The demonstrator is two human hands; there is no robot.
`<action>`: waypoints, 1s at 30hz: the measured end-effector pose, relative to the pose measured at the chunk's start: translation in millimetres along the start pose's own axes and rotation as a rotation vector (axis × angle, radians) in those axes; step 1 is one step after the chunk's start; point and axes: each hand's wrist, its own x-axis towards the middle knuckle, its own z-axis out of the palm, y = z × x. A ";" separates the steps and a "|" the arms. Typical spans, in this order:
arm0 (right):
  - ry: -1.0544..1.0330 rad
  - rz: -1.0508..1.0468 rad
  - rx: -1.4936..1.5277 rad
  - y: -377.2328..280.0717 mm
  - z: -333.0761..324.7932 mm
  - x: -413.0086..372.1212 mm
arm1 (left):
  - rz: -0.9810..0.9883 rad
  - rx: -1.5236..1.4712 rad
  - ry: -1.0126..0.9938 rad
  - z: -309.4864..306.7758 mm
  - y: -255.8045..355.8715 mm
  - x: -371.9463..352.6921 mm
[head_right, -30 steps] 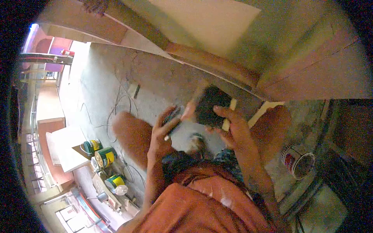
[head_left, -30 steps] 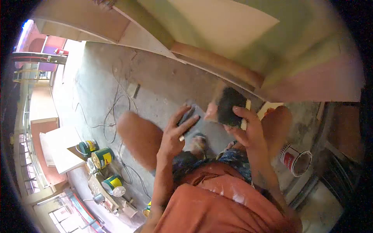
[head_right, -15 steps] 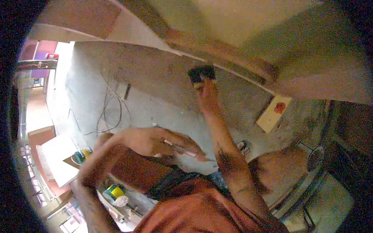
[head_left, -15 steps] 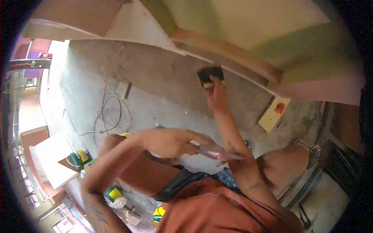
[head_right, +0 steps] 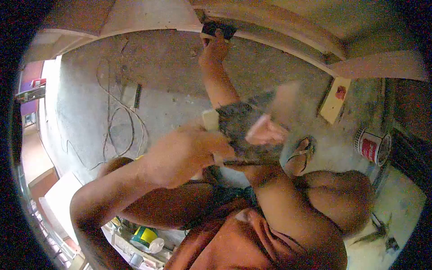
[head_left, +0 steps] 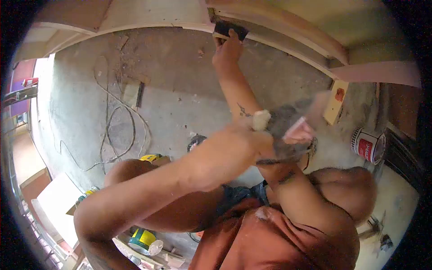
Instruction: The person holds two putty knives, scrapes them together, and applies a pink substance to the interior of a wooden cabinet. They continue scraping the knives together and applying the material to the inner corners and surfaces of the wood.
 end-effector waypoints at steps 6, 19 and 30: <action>-0.073 -0.832 -0.906 50.0 -34.5 37.7 | -0.286 -0.771 -0.108 -1.8 28.3 -1.1; -0.072 0.084 0.183 2.3 8.1 38.1 | -0.408 -1.013 -0.184 0.0 31.3 -8.8; -0.131 0.000 0.164 10.3 -20.4 41.6 | -0.463 -1.287 -0.143 3.0 34.8 -21.4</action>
